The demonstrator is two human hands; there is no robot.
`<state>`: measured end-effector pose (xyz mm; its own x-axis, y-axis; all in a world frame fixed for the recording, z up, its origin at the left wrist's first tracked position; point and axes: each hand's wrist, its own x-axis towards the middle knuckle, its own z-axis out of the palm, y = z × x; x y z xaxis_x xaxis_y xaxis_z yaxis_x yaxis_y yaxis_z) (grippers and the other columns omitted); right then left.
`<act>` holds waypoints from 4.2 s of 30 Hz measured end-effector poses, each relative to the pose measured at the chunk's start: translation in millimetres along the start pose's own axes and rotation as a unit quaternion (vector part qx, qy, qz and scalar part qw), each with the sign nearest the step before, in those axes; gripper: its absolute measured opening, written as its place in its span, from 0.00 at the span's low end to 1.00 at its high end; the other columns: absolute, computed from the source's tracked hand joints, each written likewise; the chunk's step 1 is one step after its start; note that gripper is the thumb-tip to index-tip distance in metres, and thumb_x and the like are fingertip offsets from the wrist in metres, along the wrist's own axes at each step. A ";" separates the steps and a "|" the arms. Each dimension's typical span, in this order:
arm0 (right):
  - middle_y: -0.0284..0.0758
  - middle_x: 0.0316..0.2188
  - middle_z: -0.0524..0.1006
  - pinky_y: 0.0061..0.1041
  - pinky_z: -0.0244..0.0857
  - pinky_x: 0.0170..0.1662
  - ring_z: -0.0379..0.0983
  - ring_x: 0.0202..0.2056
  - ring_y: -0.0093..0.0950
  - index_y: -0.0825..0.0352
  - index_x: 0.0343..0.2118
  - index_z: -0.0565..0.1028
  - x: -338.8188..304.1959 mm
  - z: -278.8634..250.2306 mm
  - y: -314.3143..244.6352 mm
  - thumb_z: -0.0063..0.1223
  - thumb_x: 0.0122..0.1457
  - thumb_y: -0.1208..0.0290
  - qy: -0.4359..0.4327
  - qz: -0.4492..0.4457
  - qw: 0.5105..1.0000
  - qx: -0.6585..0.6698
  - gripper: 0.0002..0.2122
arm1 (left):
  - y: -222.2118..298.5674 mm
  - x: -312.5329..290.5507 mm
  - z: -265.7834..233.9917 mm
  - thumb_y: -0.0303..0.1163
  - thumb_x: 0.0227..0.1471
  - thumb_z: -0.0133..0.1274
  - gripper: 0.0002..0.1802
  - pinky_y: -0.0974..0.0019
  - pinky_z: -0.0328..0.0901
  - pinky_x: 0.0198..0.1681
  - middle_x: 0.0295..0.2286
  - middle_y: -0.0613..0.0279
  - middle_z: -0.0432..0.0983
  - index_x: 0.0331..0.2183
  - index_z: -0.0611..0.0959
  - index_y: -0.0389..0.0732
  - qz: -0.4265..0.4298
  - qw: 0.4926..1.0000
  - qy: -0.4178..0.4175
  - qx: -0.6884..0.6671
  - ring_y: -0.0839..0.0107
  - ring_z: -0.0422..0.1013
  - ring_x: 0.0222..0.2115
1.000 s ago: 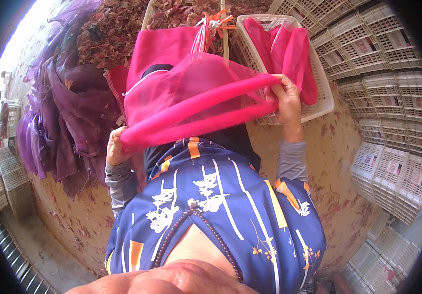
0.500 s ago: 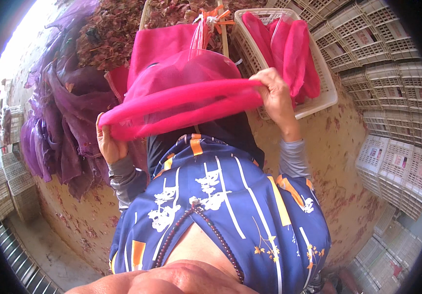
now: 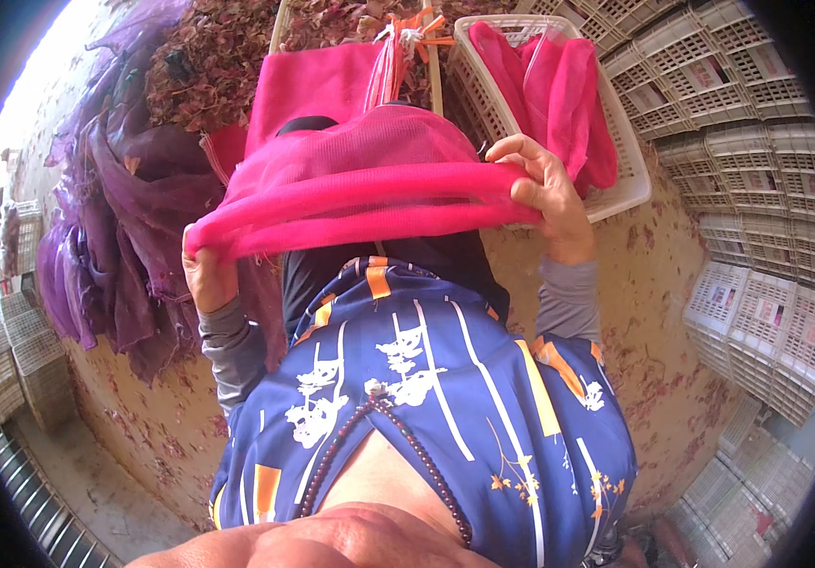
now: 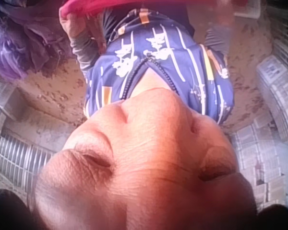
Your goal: The person unfolds and handles pink mesh bags one at a time, checking their condition while sitting in a large processing area filled with crates and produce waste.
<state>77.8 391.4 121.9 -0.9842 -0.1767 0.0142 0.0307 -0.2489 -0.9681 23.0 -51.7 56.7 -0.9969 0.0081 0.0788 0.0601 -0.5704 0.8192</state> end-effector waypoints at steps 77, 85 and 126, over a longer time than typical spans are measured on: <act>0.48 0.43 0.75 0.40 0.66 0.50 0.72 0.47 0.43 0.66 0.42 0.74 211.1 96.1 185.2 0.54 0.51 0.68 0.161 0.216 0.793 -0.546 0.15 | -80.8 108.9 83.6 0.23 0.55 0.48 0.08 0.77 0.67 0.33 0.28 0.65 0.77 0.36 0.80 0.34 0.009 0.945 -0.056 0.322 0.80 0.72 0.27; 0.44 0.31 0.79 0.32 0.70 0.39 0.77 0.33 0.37 0.67 0.36 0.77 200.9 114.6 144.6 0.49 0.52 0.77 0.159 -0.086 0.898 -0.400 0.09 | -90.1 98.2 61.5 0.34 0.46 0.61 0.28 0.61 0.69 0.41 0.42 0.47 0.70 0.48 0.73 0.34 0.062 0.801 -0.180 0.568 0.59 0.73 0.39; 0.31 0.17 0.65 0.18 0.59 0.21 0.61 0.16 0.22 0.67 0.23 0.65 -0.7 121.7 -96.9 0.50 0.61 0.67 0.016 -0.505 0.863 -0.007 0.13 | -112.5 122.4 132.2 0.31 0.53 0.53 0.35 0.62 0.69 0.44 0.33 0.51 0.78 0.59 0.57 0.38 -0.230 0.931 -0.134 0.250 0.67 0.74 0.39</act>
<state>96.7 299.8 246.2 -0.5124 0.1497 0.8456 -0.8473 -0.2484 -0.4694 -98.9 122.1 49.3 -0.8783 0.3996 -0.2624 -0.2877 -0.0034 0.9577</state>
